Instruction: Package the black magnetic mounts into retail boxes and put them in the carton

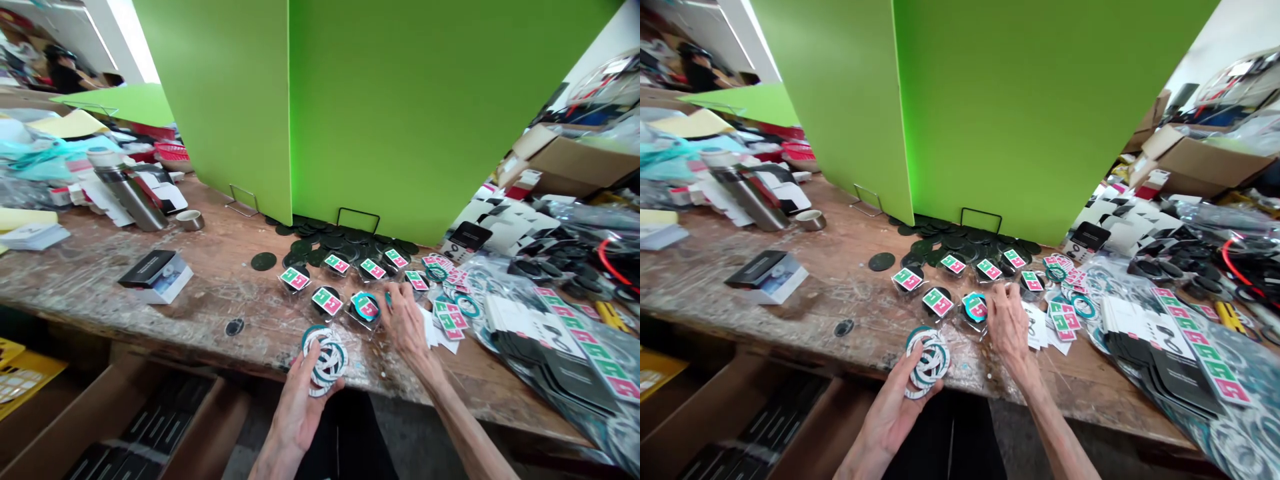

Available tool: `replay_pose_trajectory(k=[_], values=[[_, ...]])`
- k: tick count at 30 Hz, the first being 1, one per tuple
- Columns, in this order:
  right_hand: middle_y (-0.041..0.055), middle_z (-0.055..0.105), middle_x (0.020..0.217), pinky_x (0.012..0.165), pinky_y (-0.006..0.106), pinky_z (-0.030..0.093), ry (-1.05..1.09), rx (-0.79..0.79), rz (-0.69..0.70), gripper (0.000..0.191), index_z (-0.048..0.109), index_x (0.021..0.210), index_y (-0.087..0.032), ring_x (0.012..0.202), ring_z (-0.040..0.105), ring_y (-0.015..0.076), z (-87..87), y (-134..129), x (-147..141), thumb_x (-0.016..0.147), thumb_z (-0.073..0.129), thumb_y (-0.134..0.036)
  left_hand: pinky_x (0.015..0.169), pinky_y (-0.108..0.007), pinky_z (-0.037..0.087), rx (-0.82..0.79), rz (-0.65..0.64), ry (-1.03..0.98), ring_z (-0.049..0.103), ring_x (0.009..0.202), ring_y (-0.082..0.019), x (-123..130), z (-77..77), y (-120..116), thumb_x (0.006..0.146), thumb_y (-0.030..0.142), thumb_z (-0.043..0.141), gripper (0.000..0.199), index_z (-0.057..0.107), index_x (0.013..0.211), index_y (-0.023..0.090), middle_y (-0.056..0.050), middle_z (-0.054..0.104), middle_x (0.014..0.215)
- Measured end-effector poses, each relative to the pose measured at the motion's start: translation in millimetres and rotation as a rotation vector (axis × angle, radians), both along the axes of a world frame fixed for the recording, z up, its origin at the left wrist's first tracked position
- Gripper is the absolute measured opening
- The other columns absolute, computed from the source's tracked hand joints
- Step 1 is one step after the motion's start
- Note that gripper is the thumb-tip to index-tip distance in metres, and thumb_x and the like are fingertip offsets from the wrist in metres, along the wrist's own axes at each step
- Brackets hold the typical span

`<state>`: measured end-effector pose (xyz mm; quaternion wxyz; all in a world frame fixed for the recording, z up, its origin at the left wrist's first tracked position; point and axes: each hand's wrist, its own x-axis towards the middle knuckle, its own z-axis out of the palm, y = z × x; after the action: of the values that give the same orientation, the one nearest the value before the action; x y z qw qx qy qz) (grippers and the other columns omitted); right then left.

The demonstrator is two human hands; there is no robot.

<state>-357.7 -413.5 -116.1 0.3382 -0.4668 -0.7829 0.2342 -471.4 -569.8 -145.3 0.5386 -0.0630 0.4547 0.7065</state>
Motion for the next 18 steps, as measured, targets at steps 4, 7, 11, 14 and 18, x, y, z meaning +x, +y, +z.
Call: replay_pose_trajectory(k=[4,7,11,14,18], values=[[0.0041,0.059,0.081,0.066,0.032,0.042,-0.035,-0.082,0.258,0.013,0.056,0.085,-0.025,0.070,0.054,0.0201,-1.4,-44.3,-9.2,0.087,0.051,-0.036,0.057,-0.026,0.056,0.069,0.035,-0.014,0.066,0.077,-0.018,-2.6,1.8,0.7,0.079,0.029,0.073,0.033,0.062,0.107,0.015,-0.007,0.070,0.096],[-0.0015,0.056,0.068,0.058,0.027,0.039,0.018,-0.246,0.390,0.015,0.052,0.077,-0.023,0.061,0.052,0.0152,-6.6,-65.6,-19.5,0.087,0.053,-0.035,0.058,-0.025,0.056,0.117,0.058,-0.022,0.064,0.076,-0.015,-5.5,5.6,-0.8,0.079,0.027,0.072,0.031,0.062,0.106,0.016,-0.007,0.070,0.097],[-0.0033,0.054,0.066,0.055,0.024,0.037,0.118,-0.401,0.430,0.022,0.052,0.076,-0.022,0.059,0.049,0.0127,-9.0,-65.6,-29.3,0.090,0.048,-0.039,0.056,-0.025,0.056,0.110,0.067,-0.045,0.064,0.074,-0.014,-11.6,10.0,-5.3,0.080,0.025,0.071,0.028,0.063,0.105,0.017,-0.005,0.070,0.096],[-0.0036,0.053,0.066,0.057,0.024,0.036,0.120,-0.402,0.444,0.023,0.052,0.077,-0.021,0.060,0.048,0.0123,-5.9,-56.8,-34.0,0.090,0.047,-0.039,0.055,-0.025,0.056,0.100,0.067,-0.019,0.065,0.073,-0.015,-17.9,9.8,-8.0,0.081,0.024,0.069,0.027,0.063,0.106,0.017,-0.006,0.070,0.094],[-0.0032,0.051,0.065,0.056,0.023,0.035,0.096,-0.244,0.385,0.022,0.051,0.074,-0.020,0.060,0.046,0.0118,-0.2,-31.2,-48.7,0.088,0.047,-0.036,0.053,-0.026,0.055,0.022,0.104,0.030,0.068,0.075,-0.019,-29.0,6.3,-10.6,0.084,0.025,0.066,0.027,0.062,0.108,0.015,-0.008,0.071,0.093]])
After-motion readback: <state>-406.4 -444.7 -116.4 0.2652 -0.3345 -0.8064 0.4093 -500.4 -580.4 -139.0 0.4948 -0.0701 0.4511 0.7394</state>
